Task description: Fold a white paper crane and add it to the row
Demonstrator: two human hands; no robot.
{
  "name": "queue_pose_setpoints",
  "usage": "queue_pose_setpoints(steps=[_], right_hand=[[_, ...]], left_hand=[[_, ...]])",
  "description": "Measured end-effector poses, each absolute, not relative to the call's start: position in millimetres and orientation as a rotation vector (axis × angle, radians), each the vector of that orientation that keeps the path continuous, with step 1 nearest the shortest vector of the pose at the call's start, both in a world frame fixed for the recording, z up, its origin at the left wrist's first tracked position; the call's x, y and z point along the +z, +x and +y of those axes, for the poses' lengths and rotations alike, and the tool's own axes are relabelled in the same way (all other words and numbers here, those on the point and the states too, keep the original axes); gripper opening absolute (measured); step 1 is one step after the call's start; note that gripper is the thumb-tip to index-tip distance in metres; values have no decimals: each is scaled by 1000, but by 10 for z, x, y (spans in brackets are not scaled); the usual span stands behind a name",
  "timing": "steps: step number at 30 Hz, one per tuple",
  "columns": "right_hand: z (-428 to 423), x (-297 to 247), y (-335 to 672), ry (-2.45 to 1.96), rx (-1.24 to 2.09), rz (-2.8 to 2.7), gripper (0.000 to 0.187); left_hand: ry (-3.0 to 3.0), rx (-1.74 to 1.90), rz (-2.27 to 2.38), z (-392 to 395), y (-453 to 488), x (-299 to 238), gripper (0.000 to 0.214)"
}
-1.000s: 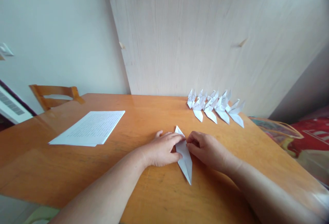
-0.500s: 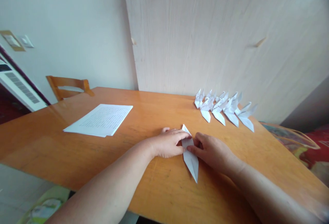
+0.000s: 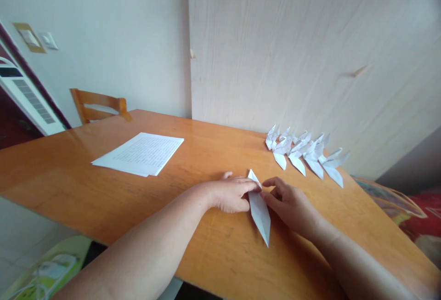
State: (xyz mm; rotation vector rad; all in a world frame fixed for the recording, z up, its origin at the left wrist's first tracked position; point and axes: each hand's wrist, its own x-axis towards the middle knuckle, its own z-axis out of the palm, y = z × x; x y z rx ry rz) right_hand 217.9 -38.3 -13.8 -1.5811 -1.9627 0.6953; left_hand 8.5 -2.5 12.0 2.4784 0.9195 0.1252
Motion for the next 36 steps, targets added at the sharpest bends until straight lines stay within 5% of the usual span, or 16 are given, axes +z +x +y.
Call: queue_pose_setpoints(steps=[11, 17, 23, 27, 36], right_hand=[[-421, -62, 2094, -1444, 1203, -1454, 31], [-316, -228, 2217, -1412, 775, -1705, 22], [-348, -139, 2261, -1285, 465, -1844, 37], [-450, -3, 2194, -1215, 658, -1762, 25], [-503, 35, 2133, -1107, 1151, -1417, 34]], left_hand=[[2445, 308, 846, 16, 66, 77, 42], [2308, 539, 866, 67, 107, -5, 32], [1840, 766, 597, -6, 165, 92, 31], [1644, 863, 531, -153, 211, 221, 27], [1397, 937, 596, -180, 214, 228, 32]])
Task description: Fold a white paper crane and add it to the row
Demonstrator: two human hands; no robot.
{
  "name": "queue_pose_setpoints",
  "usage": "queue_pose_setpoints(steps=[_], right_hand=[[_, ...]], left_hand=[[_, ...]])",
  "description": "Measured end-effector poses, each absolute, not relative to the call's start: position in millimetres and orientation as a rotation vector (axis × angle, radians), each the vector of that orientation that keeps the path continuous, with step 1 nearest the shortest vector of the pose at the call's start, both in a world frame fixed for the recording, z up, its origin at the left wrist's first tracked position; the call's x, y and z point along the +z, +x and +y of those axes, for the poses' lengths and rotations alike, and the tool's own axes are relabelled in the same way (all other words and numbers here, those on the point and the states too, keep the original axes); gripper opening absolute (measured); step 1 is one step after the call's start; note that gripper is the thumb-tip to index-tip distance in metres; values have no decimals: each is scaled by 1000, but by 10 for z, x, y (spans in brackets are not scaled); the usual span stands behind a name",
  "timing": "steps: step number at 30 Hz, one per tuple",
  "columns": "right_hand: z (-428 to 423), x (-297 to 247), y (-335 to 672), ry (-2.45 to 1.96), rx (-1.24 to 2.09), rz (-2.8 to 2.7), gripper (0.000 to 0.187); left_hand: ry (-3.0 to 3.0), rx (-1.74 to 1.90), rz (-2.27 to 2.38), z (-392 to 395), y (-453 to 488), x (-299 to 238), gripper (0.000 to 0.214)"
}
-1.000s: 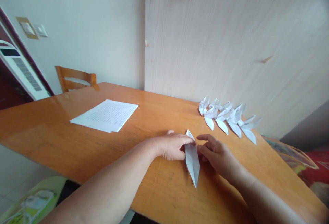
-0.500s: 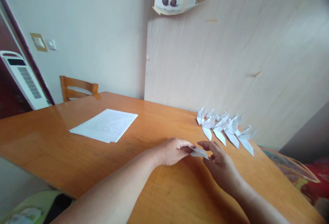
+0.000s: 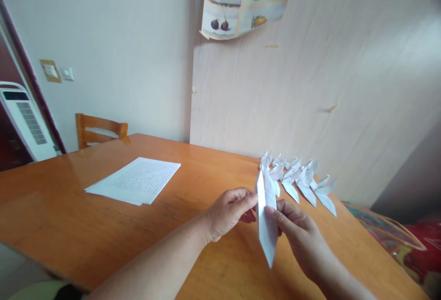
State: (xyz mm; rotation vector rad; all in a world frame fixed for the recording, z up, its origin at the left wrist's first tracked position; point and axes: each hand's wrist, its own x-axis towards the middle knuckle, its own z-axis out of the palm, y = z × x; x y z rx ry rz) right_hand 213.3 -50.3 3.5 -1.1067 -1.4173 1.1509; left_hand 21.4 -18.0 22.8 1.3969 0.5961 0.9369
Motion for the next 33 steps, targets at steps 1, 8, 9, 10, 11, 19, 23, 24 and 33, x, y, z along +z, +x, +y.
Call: queue_pose_setpoints(steps=[1, 8, 9, 10, 11, 19, 23, 24, 33], right_hand=[[-501, 18, 2134, -1104, 1174, -1421, 35], [-505, -48, 2105, -1050, 1329, -1404, 29], [-507, -38, 2093, -1027, 1356, -1400, 28], [-509, -25, 2081, -1007, 1380, -1394, 27], [-511, -12, 2068, -992, 1402, -1386, 26], [-518, -17, 2038, -986, 1440, -1357, 30], [-528, -20, 2035, -983, 1449, -1331, 30], [-530, -14, 2032, -990, 1450, -1324, 31], [-556, 23, 1979, -1040, 1391, -1452, 32]], left_hand=[[1408, 965, 613, -175, 215, 220, 32], [1435, 1002, 681, -159, 245, 190, 27], [1431, 1000, 683, -156, 250, 185, 27], [1424, 996, 687, -153, 256, 177, 26], [1420, 989, 694, -150, 261, 168, 26], [1414, 927, 700, -138, 264, 126, 25], [1399, 918, 695, -137, 249, 139, 25], [1387, 919, 698, -138, 250, 142, 24], [1282, 999, 700, -165, 303, 169, 18]])
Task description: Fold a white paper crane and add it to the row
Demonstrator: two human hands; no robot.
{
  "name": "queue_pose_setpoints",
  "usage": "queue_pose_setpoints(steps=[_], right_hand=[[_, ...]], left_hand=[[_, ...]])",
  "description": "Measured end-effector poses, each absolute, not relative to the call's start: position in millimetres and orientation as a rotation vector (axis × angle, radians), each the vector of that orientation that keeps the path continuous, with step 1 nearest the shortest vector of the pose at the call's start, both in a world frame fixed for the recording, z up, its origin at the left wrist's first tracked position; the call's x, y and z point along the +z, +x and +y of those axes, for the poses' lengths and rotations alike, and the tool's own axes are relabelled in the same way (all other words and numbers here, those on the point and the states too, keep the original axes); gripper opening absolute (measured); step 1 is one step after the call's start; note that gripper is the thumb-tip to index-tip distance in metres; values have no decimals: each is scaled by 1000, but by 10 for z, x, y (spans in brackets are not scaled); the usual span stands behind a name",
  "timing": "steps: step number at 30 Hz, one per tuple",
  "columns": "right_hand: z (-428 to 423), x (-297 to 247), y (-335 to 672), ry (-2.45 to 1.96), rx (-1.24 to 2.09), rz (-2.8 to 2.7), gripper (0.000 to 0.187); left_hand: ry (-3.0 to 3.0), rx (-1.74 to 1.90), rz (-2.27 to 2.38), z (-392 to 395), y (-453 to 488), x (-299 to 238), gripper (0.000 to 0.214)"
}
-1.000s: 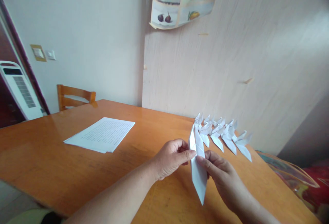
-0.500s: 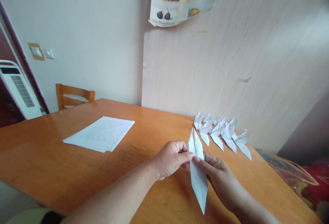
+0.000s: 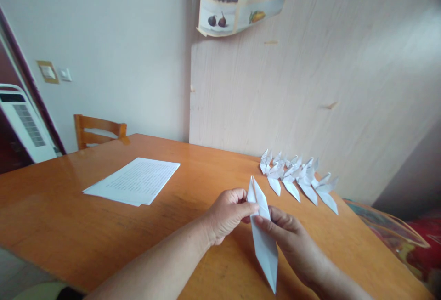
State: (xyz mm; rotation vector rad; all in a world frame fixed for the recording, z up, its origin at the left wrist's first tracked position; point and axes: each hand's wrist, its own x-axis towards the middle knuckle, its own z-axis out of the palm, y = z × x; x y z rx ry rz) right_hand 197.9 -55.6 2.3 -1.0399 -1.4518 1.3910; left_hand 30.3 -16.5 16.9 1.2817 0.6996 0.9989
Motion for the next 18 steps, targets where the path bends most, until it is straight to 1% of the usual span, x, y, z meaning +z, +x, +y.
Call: queue_pose_setpoints(steps=[6, 14, 18], right_hand=[[-551, 25, 1990, -1058, 1402, -1446, 32], [-570, 31, 1984, -1068, 1424, -1488, 33], [-581, 35, 1973, -1099, 1427, -1500, 34]], left_hand=[[1220, 1038, 693, -168, 326, 146, 25], [1142, 1103, 705, -146, 307, 180, 17], [1089, 1138, 724, -130, 297, 191, 18]])
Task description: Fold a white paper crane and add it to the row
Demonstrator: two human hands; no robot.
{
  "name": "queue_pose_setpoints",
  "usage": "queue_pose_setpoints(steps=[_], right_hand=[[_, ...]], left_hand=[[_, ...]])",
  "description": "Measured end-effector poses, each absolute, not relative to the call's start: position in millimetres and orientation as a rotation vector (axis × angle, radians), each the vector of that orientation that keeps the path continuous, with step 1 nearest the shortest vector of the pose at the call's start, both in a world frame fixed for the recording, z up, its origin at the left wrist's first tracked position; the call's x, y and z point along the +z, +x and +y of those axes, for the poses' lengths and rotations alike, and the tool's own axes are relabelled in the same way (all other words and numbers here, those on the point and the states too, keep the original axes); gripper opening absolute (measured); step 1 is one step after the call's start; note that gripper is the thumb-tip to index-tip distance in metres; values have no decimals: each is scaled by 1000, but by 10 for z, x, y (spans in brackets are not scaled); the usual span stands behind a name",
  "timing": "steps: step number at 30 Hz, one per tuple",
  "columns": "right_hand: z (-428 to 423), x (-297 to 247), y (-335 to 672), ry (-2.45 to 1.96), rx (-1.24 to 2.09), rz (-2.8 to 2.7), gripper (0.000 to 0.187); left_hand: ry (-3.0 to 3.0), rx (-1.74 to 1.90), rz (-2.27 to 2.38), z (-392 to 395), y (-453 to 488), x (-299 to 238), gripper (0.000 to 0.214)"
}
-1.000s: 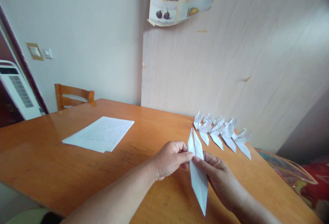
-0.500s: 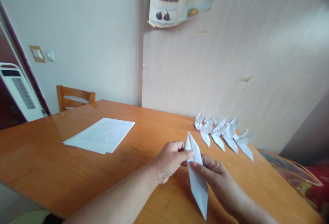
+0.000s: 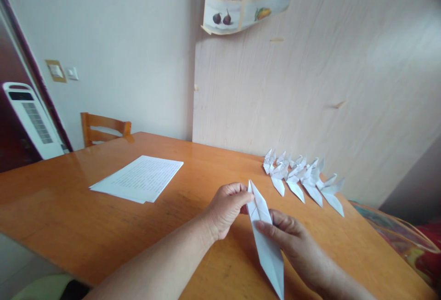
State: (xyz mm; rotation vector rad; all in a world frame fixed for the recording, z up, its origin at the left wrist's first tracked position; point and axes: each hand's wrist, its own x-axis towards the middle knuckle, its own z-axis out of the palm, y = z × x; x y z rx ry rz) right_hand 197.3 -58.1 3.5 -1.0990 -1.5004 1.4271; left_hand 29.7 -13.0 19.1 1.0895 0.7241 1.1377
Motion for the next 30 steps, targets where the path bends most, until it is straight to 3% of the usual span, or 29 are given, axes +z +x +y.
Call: queue_pose_setpoints(steps=[13, 22, 30], right_hand=[[-611, -41, 1959, -1083, 1526, -1473, 36], [-590, 20, 1942, -1084, 1376, -1507, 36], [-600, -63, 1928, -1068, 1379, -1506, 36]], left_hand=[[923, 1323, 679, 15, 161, 203, 20], [1071, 895, 581, -157, 278, 166, 23], [1016, 1032, 627, -160, 306, 176, 16]])
